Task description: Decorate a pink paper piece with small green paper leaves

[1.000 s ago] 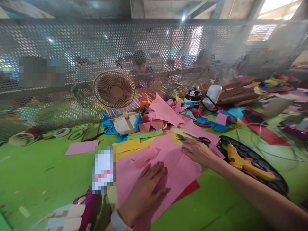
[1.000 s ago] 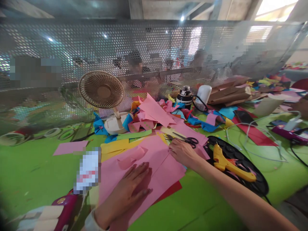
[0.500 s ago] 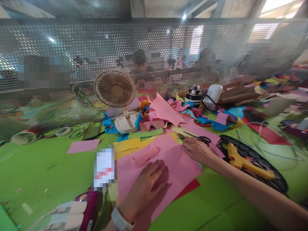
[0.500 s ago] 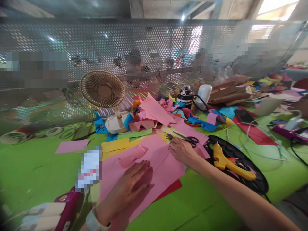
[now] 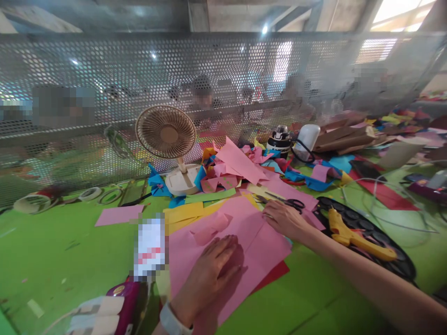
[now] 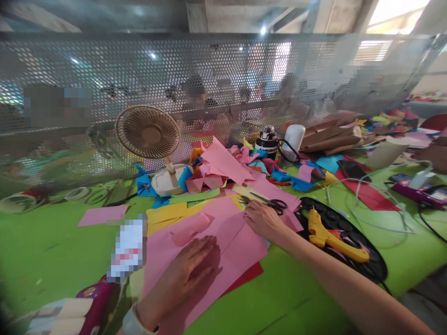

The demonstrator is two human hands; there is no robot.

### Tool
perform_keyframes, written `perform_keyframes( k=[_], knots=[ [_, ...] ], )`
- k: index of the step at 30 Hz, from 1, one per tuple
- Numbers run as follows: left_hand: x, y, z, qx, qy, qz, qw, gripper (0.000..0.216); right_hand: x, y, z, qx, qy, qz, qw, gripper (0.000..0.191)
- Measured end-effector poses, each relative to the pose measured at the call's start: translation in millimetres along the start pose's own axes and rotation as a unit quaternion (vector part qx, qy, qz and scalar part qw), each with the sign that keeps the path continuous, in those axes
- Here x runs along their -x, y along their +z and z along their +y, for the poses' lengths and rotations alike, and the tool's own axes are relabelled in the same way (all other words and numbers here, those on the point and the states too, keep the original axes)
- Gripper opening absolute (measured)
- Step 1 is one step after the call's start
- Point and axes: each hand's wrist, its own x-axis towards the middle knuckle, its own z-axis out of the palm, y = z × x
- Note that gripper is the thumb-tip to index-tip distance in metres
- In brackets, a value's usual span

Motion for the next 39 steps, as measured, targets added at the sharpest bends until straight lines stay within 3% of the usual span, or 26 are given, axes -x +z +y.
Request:
perform_keyframes(
  k=[2, 4, 7, 9, 13, 19, 39],
  knots=[
    [1, -2, -2, -0.005, 0.002, 0.057, 0.998, 0.04, 0, 0, 0, 0.004, -0.003, 0.006, 1.0, 0.027],
    [1, -7, -7, -0.015, -0.022, 0.154, 0.988, 0.039, 0, -1, 1, 0.01, -0.004, 0.018, 1.0, 0.028],
    [3, -15, -17, -0.032, -0.1, 0.317, 0.943, 0.037, 0, -6, 7, 0.018, 0.033, 0.053, 0.998, 0.028],
    [3, -19, -26, -0.035, -0.145, 0.346, 0.926, 0.036, 1, -9, 13, 0.027, 0.081, 0.06, 0.995, 0.026],
    [4, -16, -44, -0.06, -0.197, 0.335, 0.92, 0.033, 4, -13, 24, 0.063, 0.146, 0.013, 0.987, 0.024],
    [7, -9, -59, -0.064, -0.235, 0.298, 0.923, 0.032, 6, -13, 32, 0.092, 0.162, -0.012, 0.983, 0.021],
    [8, 0, -65, -0.031, -0.257, 0.238, 0.936, 0.025, 6, -12, 37, 0.146, 0.161, -0.032, 0.976, 0.018]
  ],
)
